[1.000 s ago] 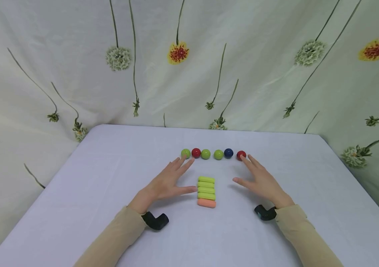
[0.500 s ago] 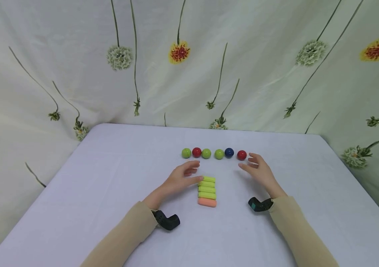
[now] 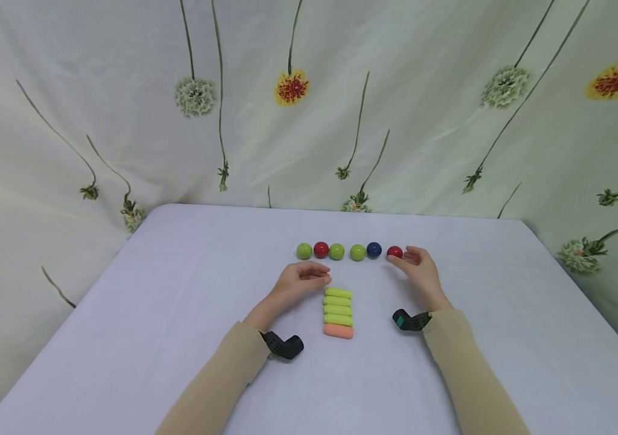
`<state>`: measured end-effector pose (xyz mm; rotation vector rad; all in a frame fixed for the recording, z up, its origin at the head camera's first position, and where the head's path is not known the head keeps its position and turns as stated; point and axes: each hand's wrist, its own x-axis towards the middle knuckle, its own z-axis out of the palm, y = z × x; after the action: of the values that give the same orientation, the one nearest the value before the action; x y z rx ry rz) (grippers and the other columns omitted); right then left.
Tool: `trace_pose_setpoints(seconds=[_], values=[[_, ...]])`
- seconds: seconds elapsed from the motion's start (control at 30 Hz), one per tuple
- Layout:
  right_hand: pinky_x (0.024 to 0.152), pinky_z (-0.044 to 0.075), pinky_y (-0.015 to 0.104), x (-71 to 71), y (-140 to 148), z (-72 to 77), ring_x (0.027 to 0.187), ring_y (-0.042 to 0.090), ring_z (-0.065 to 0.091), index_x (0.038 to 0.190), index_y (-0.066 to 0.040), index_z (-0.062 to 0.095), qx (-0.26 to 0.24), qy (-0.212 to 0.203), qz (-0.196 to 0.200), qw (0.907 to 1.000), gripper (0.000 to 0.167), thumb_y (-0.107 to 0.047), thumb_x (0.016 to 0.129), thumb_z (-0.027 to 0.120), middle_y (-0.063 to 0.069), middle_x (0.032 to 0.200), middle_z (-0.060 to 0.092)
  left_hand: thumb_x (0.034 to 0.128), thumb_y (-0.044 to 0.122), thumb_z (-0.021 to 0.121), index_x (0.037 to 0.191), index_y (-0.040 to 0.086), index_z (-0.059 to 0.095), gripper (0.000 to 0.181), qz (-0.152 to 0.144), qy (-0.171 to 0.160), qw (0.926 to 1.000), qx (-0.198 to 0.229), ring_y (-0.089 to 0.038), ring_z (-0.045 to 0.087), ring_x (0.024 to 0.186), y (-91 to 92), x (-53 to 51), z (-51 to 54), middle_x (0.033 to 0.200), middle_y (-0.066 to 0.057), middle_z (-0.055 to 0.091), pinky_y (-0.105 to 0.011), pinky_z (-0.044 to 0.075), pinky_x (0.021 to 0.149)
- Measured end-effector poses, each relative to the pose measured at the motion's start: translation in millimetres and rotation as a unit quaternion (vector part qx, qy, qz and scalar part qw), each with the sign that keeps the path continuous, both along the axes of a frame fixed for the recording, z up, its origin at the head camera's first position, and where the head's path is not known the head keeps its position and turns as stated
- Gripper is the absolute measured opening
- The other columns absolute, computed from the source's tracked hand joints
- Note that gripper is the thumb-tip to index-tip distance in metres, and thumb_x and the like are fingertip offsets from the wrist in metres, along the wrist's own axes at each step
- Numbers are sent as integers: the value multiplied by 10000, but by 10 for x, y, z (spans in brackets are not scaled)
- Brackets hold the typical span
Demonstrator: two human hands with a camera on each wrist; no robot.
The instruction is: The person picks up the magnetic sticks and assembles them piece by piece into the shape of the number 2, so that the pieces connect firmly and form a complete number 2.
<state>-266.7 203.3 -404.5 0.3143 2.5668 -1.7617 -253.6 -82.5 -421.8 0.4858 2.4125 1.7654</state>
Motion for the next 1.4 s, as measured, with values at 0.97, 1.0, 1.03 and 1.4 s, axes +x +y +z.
trace_pose_setpoints(seconds=[0.97, 1.0, 1.03, 1.4], values=[[950, 420, 409, -84, 11, -223, 1135, 293, 520, 1388, -96, 462, 868, 1284, 192, 9877, 526, -235, 910, 632, 148, 1333, 505, 858, 196, 690, 1026, 110, 720, 191, -450, 742, 9926, -849, -131, 543, 781, 47, 68, -10, 883, 41, 650, -257, 447, 700], [952, 419, 411, -81, 5, -220, 1134, 293, 520, 1388, -96, 463, 884, 1282, 202, 9876, 520, -231, 914, 627, 150, 1332, 507, 861, 196, 686, 1022, 113, 722, 185, -459, 782, 9920, -877, -133, 539, 772, 47, 66, -15, 868, 41, 644, -257, 443, 691], [953, 417, 414, -77, 0, -217, 1136, 295, 519, 1386, -90, 464, 911, 1283, 205, 9873, 514, -227, 917, 622, 156, 1331, 508, 865, 197, 681, 1019, 115, 725, 181, -474, 818, 9916, -888, -135, 535, 764, 47, 66, -18, 856, 41, 639, -259, 439, 682], [937, 427, 415, -83, -20, -233, 1111, 301, 524, 1336, -51, 495, 1227, 1411, 110, 9823, 450, -181, 920, 609, 186, 1260, 542, 872, 180, 668, 1033, 111, 723, 184, -532, 798, 9894, -1095, -142, 512, 748, 64, 57, -2, 828, 43, 615, -251, 413, 662]])
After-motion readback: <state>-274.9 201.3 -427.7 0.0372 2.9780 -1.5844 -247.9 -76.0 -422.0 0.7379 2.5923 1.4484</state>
